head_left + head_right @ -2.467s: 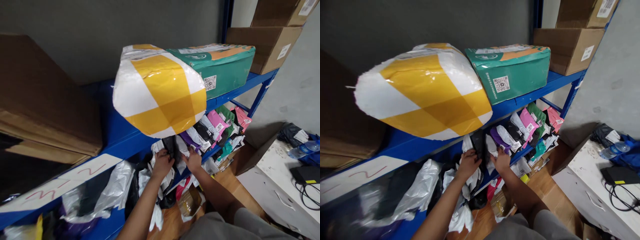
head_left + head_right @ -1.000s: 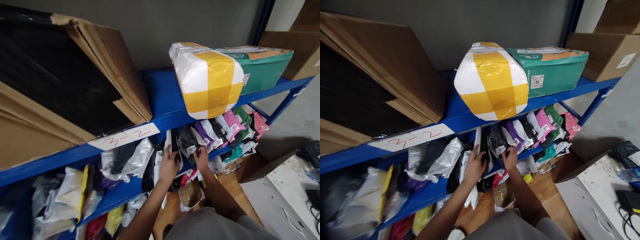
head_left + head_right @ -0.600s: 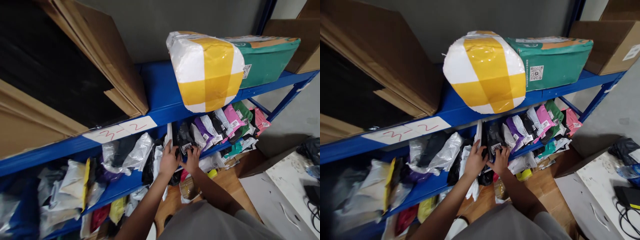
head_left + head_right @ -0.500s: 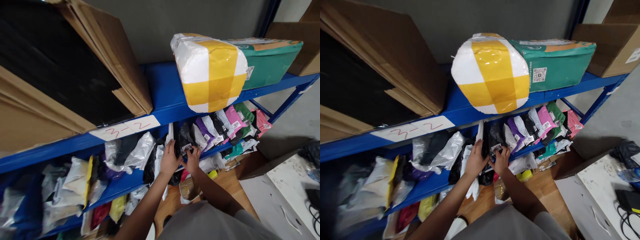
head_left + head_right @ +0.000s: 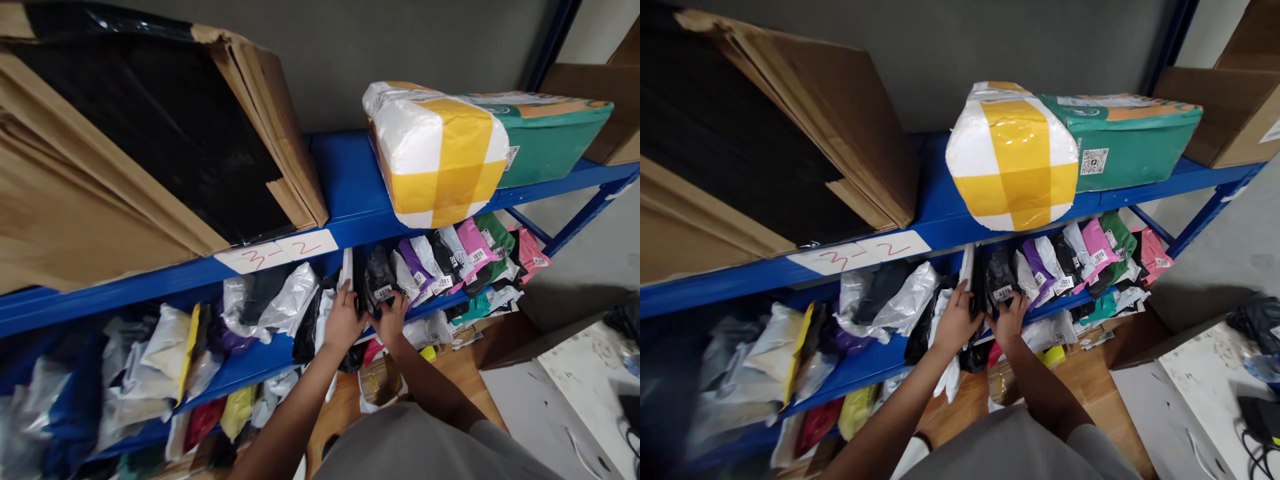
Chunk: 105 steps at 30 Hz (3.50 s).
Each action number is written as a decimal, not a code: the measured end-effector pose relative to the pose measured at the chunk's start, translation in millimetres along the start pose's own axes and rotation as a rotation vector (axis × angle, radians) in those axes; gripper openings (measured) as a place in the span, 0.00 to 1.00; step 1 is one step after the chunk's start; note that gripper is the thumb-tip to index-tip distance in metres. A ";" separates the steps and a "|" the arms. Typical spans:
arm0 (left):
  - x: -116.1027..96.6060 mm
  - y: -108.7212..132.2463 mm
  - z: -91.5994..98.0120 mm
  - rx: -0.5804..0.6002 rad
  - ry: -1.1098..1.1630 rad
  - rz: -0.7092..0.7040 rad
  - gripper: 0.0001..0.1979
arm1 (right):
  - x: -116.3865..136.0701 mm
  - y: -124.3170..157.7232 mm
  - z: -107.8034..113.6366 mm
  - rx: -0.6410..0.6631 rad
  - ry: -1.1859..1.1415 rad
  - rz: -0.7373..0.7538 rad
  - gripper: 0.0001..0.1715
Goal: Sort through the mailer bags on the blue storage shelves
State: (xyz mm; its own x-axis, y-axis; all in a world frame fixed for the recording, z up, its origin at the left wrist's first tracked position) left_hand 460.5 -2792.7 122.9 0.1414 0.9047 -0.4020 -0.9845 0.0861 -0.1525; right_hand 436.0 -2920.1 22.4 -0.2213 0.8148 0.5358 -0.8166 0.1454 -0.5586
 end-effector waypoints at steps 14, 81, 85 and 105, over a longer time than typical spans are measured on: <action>-3.7 -2.2 -15.4 -0.069 0.046 -0.054 0.14 | -7.6 4.3 -24.4 -0.202 -0.187 0.021 0.07; 193.1 -79.3 99.2 0.497 -0.488 -0.076 0.13 | 103.5 -14.3 -36.4 0.679 0.544 0.116 0.56; 182.2 -57.7 84.5 0.345 -0.526 0.039 0.21 | 105.0 -11.5 -34.0 0.706 0.549 0.153 0.62; 177.4 2.6 80.3 0.330 -0.473 -0.170 0.38 | 105.7 -17.4 -44.8 0.633 0.671 0.023 0.50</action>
State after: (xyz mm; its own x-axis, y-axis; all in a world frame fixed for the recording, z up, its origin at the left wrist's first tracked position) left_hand 474.8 -2598.5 123.7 0.3131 0.9478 0.0601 -0.9429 0.3026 0.1391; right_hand 450.8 -2811.4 60.4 -0.0472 0.9970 -0.0608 -0.9988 -0.0477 -0.0077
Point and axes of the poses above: each hand's wrist, its own y-axis away from the middle knuckle, its own z-axis out of the back of the hand, x = y × z, the point moved 3 cm from there along -y, towards the middle knuckle, and after that the axes turned 14 degrees about z, right-handed, at the moved point
